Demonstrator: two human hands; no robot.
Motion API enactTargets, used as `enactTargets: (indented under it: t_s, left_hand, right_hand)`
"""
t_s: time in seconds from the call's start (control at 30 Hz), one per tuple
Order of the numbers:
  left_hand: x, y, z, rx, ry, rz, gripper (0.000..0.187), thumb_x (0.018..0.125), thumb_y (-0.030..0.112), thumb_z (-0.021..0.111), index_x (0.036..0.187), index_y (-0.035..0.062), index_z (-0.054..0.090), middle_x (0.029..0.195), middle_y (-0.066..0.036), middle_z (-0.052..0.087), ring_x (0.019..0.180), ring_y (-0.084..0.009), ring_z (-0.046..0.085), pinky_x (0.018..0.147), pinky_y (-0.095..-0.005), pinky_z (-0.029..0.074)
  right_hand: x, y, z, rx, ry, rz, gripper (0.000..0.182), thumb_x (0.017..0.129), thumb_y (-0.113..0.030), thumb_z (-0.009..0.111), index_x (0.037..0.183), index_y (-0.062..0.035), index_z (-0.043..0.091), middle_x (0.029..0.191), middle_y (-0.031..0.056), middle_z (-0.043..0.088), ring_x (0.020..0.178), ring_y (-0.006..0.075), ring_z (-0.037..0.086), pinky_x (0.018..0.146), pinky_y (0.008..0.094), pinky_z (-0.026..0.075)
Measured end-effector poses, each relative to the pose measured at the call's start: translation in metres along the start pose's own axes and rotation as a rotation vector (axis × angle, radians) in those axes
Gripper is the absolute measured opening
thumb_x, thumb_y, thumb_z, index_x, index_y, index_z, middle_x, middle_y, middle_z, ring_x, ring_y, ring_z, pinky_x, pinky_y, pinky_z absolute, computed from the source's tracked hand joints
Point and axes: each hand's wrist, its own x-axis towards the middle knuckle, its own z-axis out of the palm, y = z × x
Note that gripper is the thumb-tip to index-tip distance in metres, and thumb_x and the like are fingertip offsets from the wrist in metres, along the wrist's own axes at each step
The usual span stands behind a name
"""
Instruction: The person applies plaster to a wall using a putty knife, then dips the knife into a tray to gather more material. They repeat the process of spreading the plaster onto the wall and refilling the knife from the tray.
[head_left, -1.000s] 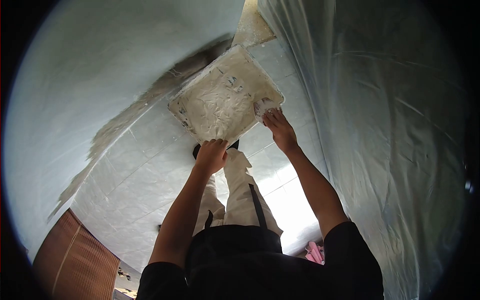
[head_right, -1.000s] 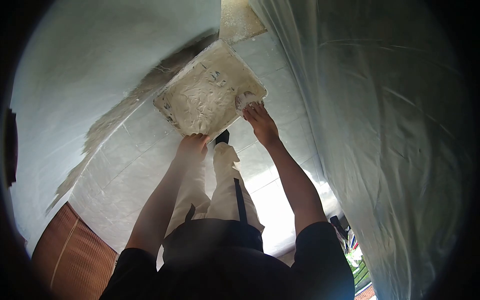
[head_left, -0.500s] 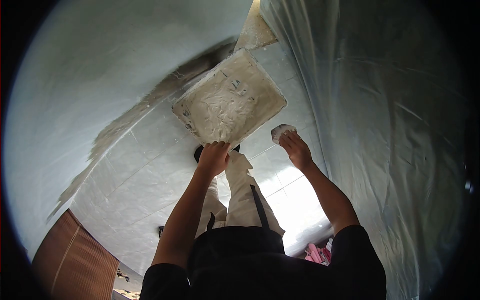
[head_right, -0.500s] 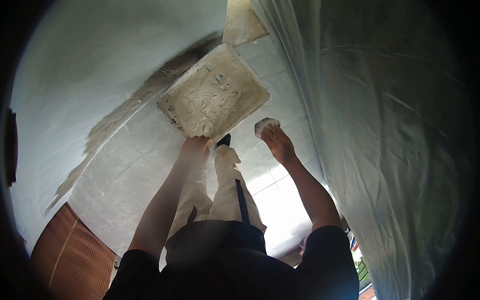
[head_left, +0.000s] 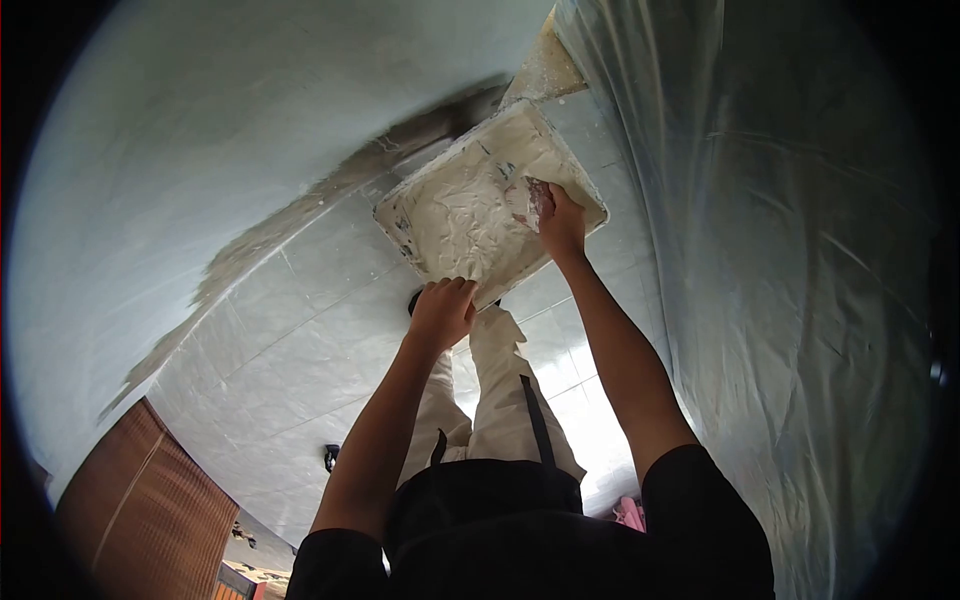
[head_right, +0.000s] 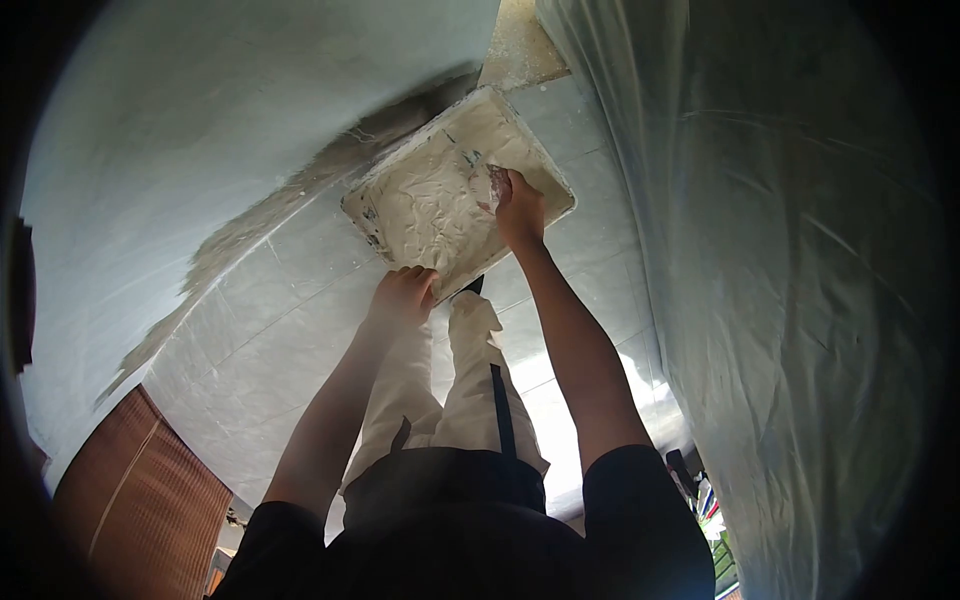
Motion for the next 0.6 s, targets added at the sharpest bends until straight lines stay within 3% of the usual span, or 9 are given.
enactTargets:
  t_s: [0.1, 0.6]
  left_hand:
    - [-0.002, -0.007, -0.003, 0.017, 0.02, -0.016, 0.02, 0.077, 0.008, 0.058, 0.097, 0.0085, 0.062, 0.084, -0.007, 0.064, 0.081, -0.0262, 0.062, 0.071, -0.0403, 0.046]
    - [-0.014, -0.013, -0.004, -0.048, 0.018, -0.066, 0.022, 0.077, 0.01, 0.06, 0.099, 0.0061, 0.063, 0.086, -0.009, 0.064, 0.085, -0.0274, 0.062, 0.075, -0.0411, 0.048]
  right_hand:
    - [0.016, -0.005, 0.012, 0.004, 0.031, 0.014, 0.024, 0.089, -0.011, 0.056, 0.112, -0.0054, 0.062, 0.095, 0.0228, 0.066, 0.089, 0.0405, 0.064, 0.077, 0.0459, 0.05]
    - [0.044, -0.007, 0.023, 0.013, -0.111, -0.084, 0.021, 0.087, -0.01, 0.056, 0.105, -0.0052, 0.066, 0.091, 0.0208, 0.068, 0.087, 0.0389, 0.065, 0.076, 0.0446, 0.051]
